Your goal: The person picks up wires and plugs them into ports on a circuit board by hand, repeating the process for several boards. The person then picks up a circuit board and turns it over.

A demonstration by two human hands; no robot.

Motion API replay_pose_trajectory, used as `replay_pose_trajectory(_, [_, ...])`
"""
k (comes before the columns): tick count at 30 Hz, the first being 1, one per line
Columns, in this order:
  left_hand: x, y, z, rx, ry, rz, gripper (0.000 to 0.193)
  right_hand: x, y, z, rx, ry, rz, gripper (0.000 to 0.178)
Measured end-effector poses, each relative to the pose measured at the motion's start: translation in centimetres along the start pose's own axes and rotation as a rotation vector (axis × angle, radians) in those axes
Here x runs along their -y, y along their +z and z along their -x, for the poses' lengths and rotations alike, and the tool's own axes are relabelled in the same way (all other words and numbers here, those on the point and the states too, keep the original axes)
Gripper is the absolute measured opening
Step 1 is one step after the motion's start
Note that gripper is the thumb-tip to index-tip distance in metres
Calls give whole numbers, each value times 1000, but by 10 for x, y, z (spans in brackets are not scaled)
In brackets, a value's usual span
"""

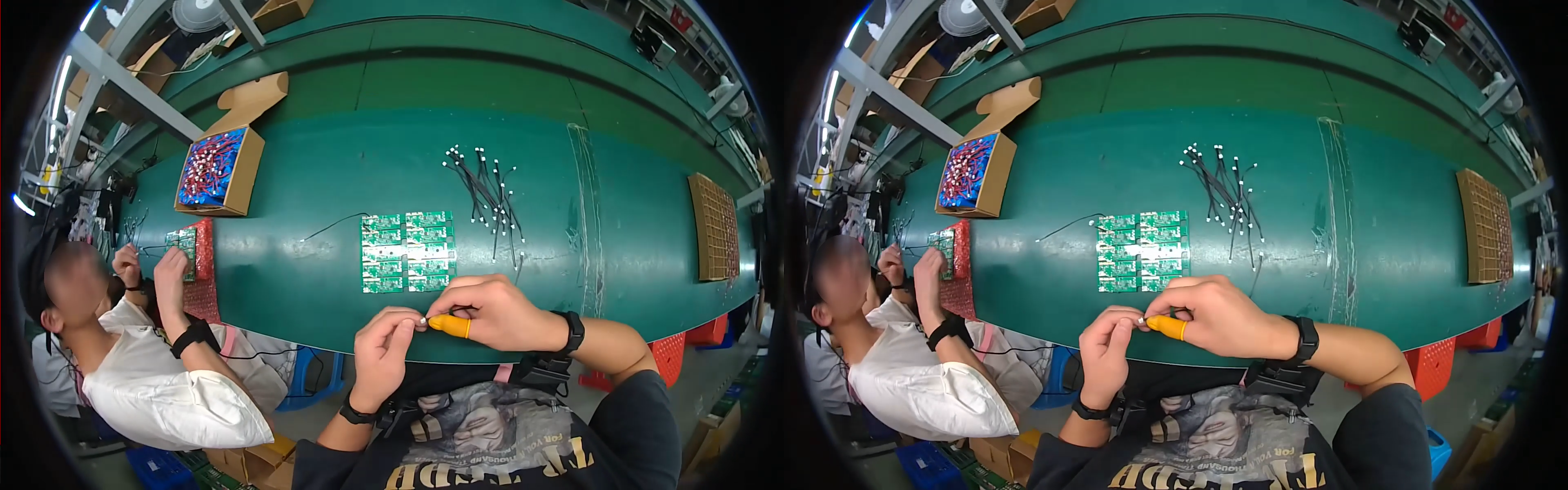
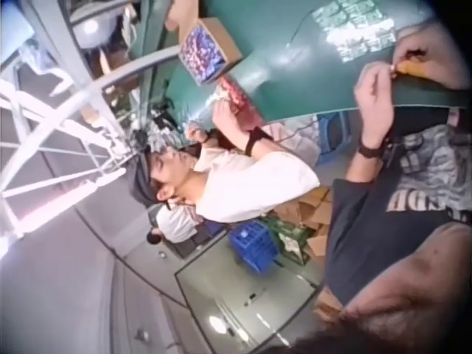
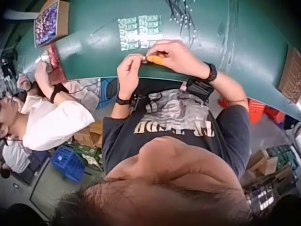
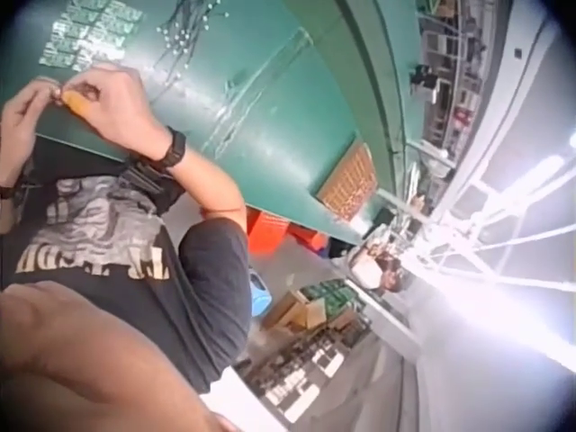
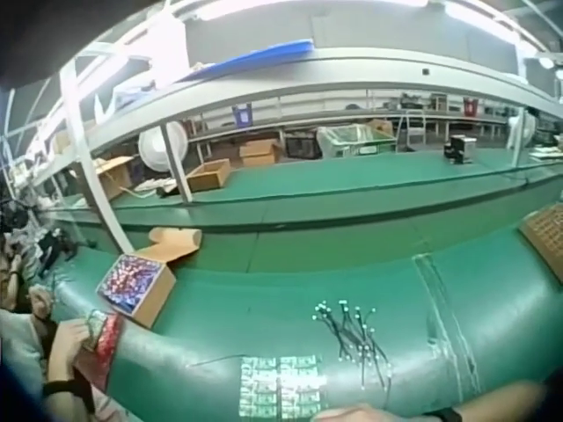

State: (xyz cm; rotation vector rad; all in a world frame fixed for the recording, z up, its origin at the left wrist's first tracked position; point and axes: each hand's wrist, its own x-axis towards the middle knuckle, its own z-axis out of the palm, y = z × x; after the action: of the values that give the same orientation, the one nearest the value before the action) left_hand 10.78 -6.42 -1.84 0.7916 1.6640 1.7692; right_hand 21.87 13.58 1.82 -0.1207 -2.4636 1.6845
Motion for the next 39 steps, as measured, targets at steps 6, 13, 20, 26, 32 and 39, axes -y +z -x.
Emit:
replay_pose_trajectory(6, [-6, 10, -2, -98, 95, -70, 10, -2, 1, 3, -7, 22, -41, 17])
replay_pose_trajectory(13, [6, -10, -2, -64, 220, -296, 10, -6, 12, -5, -8, -124, 154, 19])
replay_pose_trajectory(20, [7, -19, -5, -145, 75, -220, 12, -7, 16, -27, -29, -388, 405, 28])
replay_pose_trajectory(26, [25, -42, -19, -158, 299, -520, 24, -9, 18, -63, -14, -255, 331, 29])
replay_pose_trajectory(32, [35, -65, -23, 75, 390, -1039, 47, -12, 13, -119, 43, -178, 672, 17])
replay_pose_trajectory(39, [40, -69, -23, 148, 368, -1060, 52, -11, 27, -145, 228, -111, 798, 17])
